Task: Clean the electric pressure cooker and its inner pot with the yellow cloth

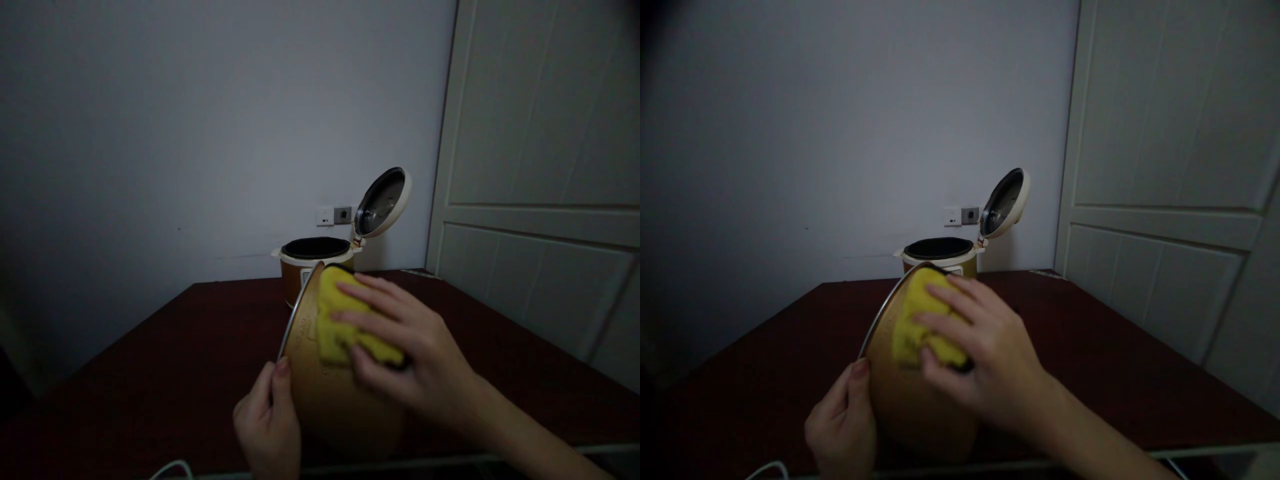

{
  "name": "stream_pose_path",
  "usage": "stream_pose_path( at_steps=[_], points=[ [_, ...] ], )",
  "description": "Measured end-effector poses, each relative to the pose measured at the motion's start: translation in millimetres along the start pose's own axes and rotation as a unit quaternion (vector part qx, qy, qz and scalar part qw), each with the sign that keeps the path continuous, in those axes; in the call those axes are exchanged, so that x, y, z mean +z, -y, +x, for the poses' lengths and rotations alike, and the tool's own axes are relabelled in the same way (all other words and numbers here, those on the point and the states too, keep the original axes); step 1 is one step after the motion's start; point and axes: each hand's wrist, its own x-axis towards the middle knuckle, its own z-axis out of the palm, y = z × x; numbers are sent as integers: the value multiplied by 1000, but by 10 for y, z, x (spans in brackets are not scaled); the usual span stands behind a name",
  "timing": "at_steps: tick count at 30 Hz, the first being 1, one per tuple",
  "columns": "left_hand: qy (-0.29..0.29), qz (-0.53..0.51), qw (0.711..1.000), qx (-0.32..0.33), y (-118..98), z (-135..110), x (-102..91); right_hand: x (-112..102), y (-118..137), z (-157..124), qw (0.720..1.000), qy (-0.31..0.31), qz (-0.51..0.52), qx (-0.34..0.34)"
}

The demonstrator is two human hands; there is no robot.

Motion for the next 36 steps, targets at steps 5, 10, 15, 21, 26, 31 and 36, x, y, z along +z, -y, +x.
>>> stream_pose_path(
  at_steps=[5,10,15,21,26,31,36],
  points=[
    [-26,21,999,24,74,60,-20,93,49,17,999,37,22,5],
    [4,-17,1000,12,103,51,-40,249,242,-52,987,97,18,-127],
    [-63,64,995,34,59,46,-64,158,-126,168,992,24,112,42],
    [-38,30,998,51,102,86,-30,294,174,-10,990,87,36,-102],
    [-36,54,994,85,106,57,-31,271,-48,260,992,68,109,0],
    [-68,89,990,87,123,72,-70,205,-205,467,984,59,162,53],
    [-73,81,989,99,151,87,-29,172,148,292,990,108,57,-76]
  ],
)
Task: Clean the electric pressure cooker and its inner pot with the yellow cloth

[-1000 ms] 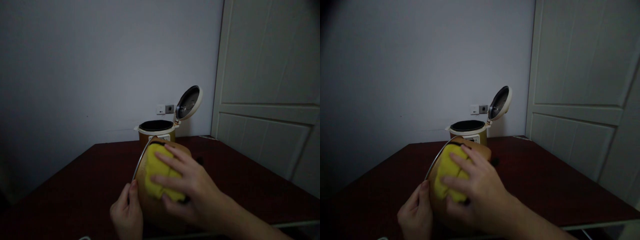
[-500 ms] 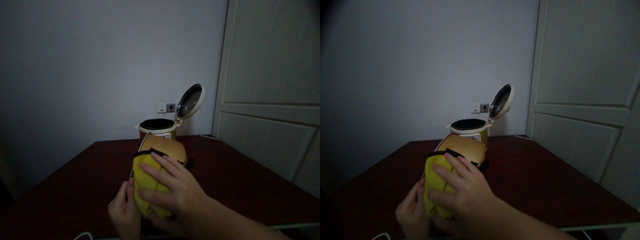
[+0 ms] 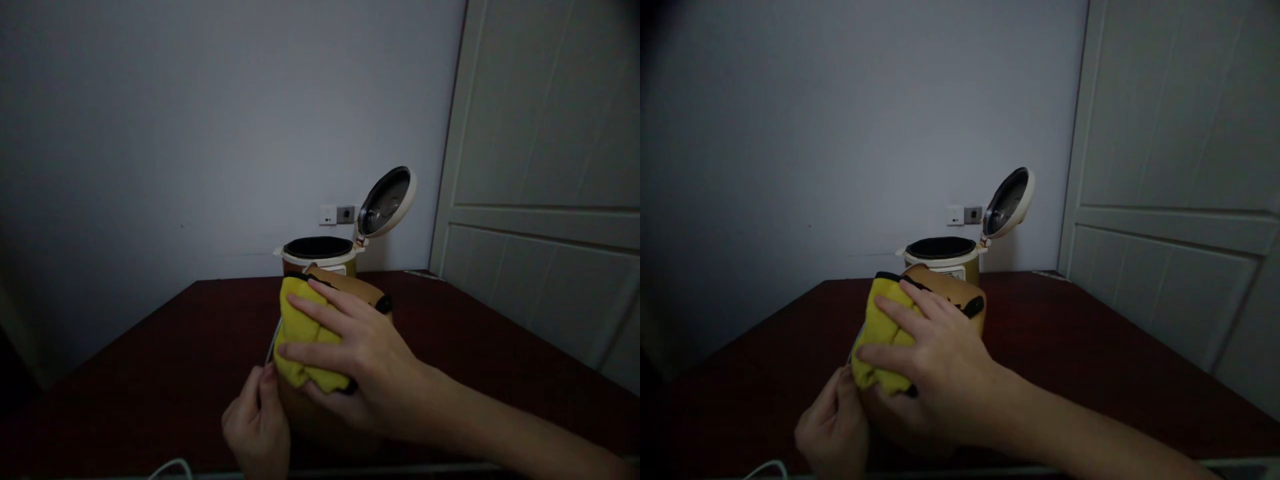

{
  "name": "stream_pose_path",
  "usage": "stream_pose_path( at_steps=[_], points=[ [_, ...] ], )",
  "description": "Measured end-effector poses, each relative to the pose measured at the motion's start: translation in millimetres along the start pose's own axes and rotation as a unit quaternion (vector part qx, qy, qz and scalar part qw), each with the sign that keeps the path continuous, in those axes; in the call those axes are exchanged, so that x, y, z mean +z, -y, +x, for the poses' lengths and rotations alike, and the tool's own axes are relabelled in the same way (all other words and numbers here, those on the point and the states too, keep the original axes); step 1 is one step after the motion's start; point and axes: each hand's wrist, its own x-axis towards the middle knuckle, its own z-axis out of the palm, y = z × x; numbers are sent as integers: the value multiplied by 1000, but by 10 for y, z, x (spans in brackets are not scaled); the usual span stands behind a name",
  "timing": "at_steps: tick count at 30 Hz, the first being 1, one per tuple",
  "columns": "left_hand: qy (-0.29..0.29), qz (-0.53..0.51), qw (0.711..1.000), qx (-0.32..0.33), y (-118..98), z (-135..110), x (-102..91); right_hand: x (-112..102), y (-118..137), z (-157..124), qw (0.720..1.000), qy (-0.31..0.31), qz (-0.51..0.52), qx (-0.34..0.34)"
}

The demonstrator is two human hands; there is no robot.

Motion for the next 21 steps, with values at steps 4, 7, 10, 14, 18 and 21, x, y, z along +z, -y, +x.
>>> stream_pose_path(
  at_steps=[4,7,10,14,18,21],
  points=[
    [-24,15,999,36,-3,-9,9,-89,-264,86,996,2,79,43],
    [-42,26,998,38,28,-25,13,-133,-617,202,977,-19,167,131],
    [-31,2,999,21,72,-37,51,-106,-689,243,975,-22,175,136],
    [-7,-33,999,-17,102,-46,132,8,-282,114,996,-27,54,62],
    [27,-76,996,-46,71,-65,177,95,49,-53,999,35,-20,-3],
    [40,-74,995,-58,29,-80,182,73,-113,-42,999,31,9,12]
  ],
)
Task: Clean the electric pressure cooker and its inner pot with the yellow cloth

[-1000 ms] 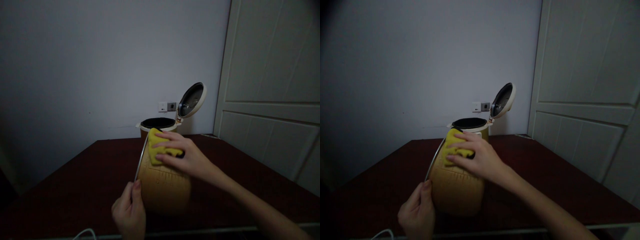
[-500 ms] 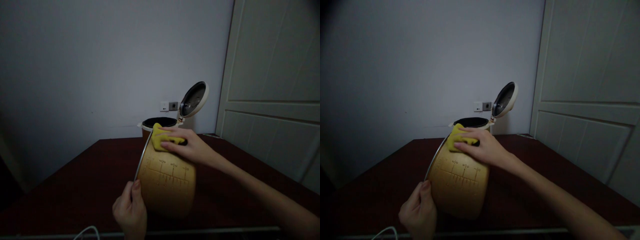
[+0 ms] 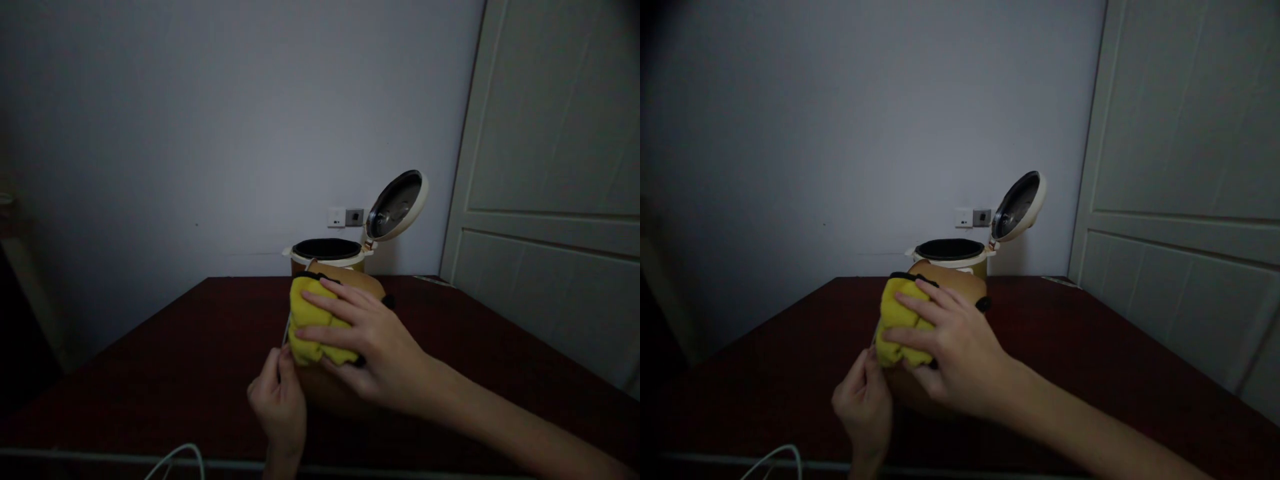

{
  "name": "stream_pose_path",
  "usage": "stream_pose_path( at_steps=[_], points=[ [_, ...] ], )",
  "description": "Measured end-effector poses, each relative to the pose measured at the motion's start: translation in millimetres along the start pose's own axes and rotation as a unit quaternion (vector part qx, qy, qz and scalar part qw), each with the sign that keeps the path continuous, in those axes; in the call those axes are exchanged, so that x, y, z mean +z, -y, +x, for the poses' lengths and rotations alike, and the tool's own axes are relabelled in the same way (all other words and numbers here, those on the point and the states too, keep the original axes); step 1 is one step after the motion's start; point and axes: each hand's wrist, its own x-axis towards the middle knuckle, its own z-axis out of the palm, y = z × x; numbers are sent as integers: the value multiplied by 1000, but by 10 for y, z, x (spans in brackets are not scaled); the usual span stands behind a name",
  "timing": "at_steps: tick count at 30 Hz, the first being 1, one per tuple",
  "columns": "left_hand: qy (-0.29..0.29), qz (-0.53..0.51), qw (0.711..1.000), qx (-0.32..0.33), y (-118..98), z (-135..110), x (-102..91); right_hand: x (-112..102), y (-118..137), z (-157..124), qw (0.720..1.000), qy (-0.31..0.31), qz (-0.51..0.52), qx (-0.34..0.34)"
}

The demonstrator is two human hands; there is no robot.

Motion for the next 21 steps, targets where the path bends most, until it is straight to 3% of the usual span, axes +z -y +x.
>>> stream_pose_path(
  at_steps=[4,6,8,11,13,15,18,21],
  points=[
    [-27,10,1000,-12,-7,-18,-5,-98,-501,147,984,-41,133,109],
    [-38,5,999,-23,16,-29,-1,-117,-618,187,976,-43,167,134],
    [-42,-8,998,-36,41,-47,15,-97,-544,170,984,-37,140,108],
    [-37,-41,997,-57,53,-94,55,-16,-175,68,999,1,34,19],
    [-16,-67,995,-71,36,-129,77,29,56,1,998,43,-15,-33],
    [-2,-77,994,-80,7,-153,85,35,131,-20,996,59,-32,-56],
    [-26,-47,996,-66,-33,-154,55,-33,-92,44,1000,14,-2,-20],
    [-67,-2,997,-43,-28,-129,-4,-104,-418,128,992,-65,70,81]
  ],
)
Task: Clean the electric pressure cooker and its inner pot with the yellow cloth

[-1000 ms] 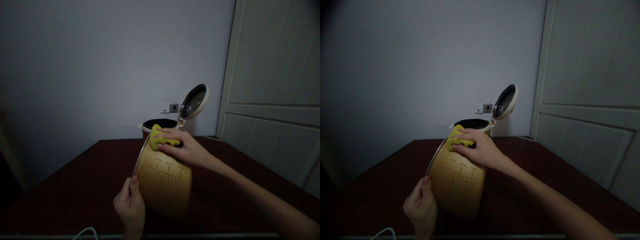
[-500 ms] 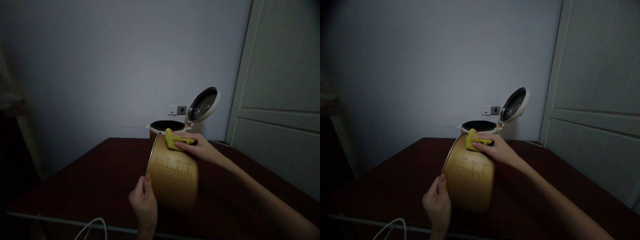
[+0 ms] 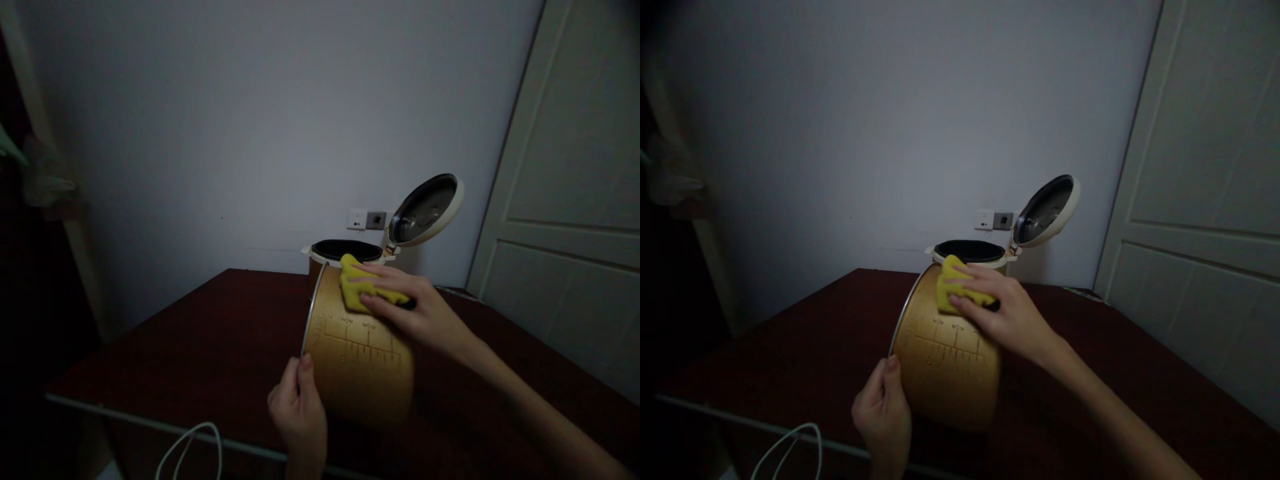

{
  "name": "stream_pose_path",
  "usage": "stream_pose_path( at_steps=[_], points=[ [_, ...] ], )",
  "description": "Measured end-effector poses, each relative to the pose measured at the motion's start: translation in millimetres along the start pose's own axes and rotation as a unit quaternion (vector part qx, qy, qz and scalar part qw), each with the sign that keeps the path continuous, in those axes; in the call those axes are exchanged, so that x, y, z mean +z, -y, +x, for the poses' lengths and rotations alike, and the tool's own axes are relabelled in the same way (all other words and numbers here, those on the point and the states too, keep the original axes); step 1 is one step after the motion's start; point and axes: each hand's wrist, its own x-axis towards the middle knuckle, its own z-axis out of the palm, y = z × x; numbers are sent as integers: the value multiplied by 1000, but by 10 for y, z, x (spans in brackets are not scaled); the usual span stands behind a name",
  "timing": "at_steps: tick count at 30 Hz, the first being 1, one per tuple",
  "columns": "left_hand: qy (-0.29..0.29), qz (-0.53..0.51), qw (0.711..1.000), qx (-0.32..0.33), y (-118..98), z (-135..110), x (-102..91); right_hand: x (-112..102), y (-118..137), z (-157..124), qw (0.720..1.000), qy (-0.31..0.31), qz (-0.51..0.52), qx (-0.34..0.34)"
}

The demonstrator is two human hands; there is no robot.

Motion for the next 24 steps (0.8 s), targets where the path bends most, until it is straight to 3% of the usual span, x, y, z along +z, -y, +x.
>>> stream_pose_path(
  at_steps=[2,7,9,11,14,17,20,24],
  points=[
    [-13,13,1000,2,31,22,-27,0,-45,17,999,-22,17,29],
    [13,-17,999,-27,99,36,-32,189,383,-150,992,57,-64,-97],
    [24,-21,999,-27,95,35,-34,203,481,-132,989,84,-60,-107],
    [13,2,1000,-16,92,36,-51,139,417,-14,994,80,-13,-68],
    [-56,62,996,5,127,36,-105,-15,81,244,988,79,128,46],
    [-97,77,992,-7,212,24,-166,-63,-340,388,933,121,297,161],
    [-97,54,993,-25,303,0,-209,73,-683,305,864,64,428,257],
    [-103,17,994,-39,370,-13,-233,421,-912,-72,710,-42,585,389]
  ],
)
